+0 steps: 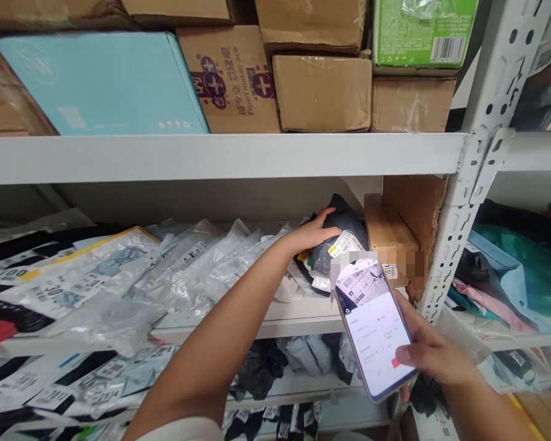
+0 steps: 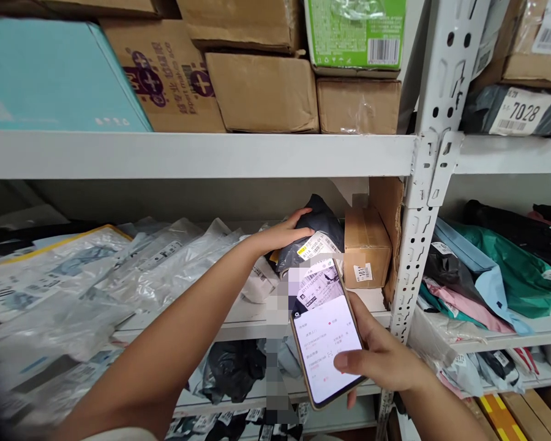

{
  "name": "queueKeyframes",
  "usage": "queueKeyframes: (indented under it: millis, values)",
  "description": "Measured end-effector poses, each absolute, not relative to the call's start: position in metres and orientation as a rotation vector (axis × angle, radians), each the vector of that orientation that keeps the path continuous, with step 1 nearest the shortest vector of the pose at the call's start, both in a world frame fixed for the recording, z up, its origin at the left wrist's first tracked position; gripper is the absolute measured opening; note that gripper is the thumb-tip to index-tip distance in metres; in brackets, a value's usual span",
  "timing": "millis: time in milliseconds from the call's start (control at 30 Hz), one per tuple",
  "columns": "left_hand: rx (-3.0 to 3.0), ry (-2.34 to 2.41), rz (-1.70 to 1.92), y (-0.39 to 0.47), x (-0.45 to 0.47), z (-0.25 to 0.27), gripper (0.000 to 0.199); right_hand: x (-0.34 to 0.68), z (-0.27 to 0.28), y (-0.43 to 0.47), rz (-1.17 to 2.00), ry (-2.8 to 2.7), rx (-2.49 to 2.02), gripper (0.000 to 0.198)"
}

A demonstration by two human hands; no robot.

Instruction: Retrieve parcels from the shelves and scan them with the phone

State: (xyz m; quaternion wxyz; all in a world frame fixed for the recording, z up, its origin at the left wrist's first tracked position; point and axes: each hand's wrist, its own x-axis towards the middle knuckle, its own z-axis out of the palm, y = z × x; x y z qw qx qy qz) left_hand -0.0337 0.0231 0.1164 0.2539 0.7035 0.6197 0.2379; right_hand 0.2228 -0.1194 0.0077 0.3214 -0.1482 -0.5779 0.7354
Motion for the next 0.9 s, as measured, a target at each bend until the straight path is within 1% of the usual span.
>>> queueKeyframes:
  millis: [100,200,333,467,567,633,733,900]
  values:
    - [2.091,1.849,0.489,0.029,-0.025,0.127,0.089,0.221,0.008,-0.122,1.889,-1.495,-0.384,0.101]
    - [2.147,1.904,0.364,0.043,-0.013,0.136,0.095,0.221,0.002,-0.121,1.826,-1.437,-0.39,0.101]
    - [2.111,1.981,0.315,0.066,0.0,0.142,0.105,0.224,-0.008,-0.12,1.797,-1.375,-0.417,0.102]
    - [2.107,1.921,0.31,0.081,0.005,0.143,0.101,0.23,-0.014,-0.122,1.743,-1.329,-0.456,0.103]
    - [2.193,1.826,0.238,0.087,0.008,0.141,0.097,0.232,-0.014,-0.124,1.718,-1.313,-0.485,0.104]
    - [2.252,1.805,0.134,0.09,0.012,0.139,0.093,0.232,-0.014,-0.124,1.714,-1.307,-0.492,0.103]
    - [2.297,1.821,-0.015,0.095,0.02,0.137,0.078,0.231,-0.016,-0.123,1.704,-1.306,-0.478,0.102]
    - [2.26,1.898,-0.093,0.109,0.039,0.135,0.051,0.229,-0.021,-0.121,1.661,-1.272,-0.514,0.118]
